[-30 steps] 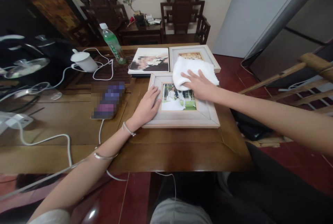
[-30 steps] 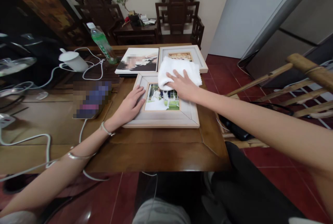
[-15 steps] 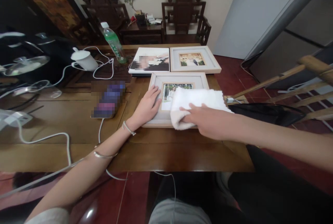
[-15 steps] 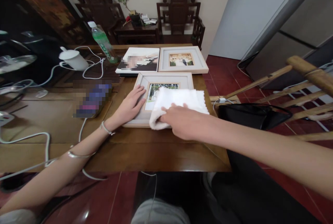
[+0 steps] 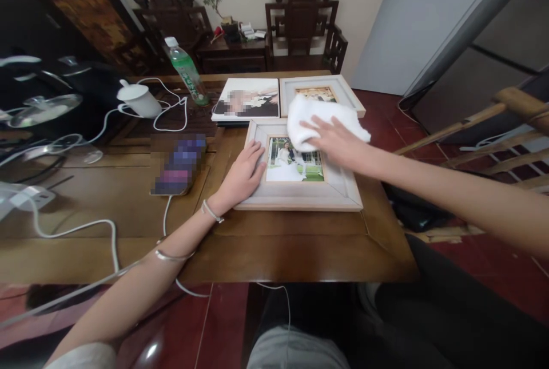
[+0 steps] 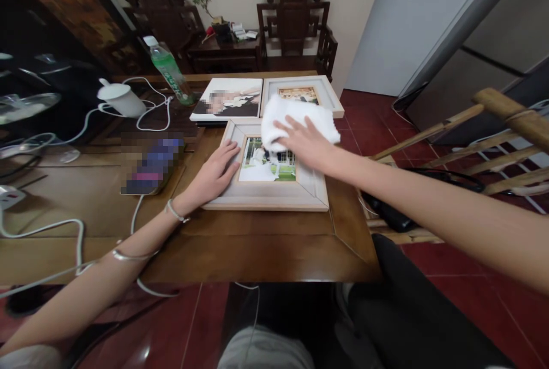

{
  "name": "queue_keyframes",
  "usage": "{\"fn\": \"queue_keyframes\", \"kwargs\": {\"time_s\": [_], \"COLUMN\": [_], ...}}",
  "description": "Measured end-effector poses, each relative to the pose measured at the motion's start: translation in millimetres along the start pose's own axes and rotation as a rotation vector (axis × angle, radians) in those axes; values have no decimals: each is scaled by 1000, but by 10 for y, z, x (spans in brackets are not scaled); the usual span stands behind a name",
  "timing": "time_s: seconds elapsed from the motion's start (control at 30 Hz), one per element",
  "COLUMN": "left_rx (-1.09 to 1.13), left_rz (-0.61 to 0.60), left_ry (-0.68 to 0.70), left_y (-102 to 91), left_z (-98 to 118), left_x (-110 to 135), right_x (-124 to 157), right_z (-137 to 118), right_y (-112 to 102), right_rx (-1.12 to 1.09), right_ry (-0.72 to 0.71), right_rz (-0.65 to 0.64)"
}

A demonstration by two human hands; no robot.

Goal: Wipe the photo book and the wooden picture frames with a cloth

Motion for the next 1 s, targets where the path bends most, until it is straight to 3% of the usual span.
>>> {"fn": "queue_keyframes", "kwargs": {"time_s": [0.1,0.17,0.3,0.47,0.6,0.73,0.87,1.0], "left_rx": [2,6,8,12,5,-6,-12,-5], "left_rz": [7,7,10,12,6,2,-4,-9], "left_ry": [-4,-5,-3,-5,-12,-5,-1,3], "left_y": [-1,0,5,15,17,11,1,-4], "left_z": [-1,-5,-8,6,15,18,15,14], "left_x": [2,3,-1,-9,-12,-12,-13,-13], "right_x": [-225,-310,-241,212,543,640,510,204], "right_z": [270,228,-203,-738,-984,-1127,-1063,-675], "right_y": [-8,38,122,-8,-232,-293,-128,55], "right_rx": [56,71,28,-97,-265,-286,-175,-103], "right_ry": [37,14,-31,-29,-85,-147,-131,-32], "right_rz": [69,14,-132,-250,-299,-319,-297,-187]}}
Point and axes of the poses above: each hand's wrist, its own x-axis away from the middle knuckle, its own y-axis out of the palm, z = x × y, the point moved 5 cm from there along -x, towards the middle knuckle
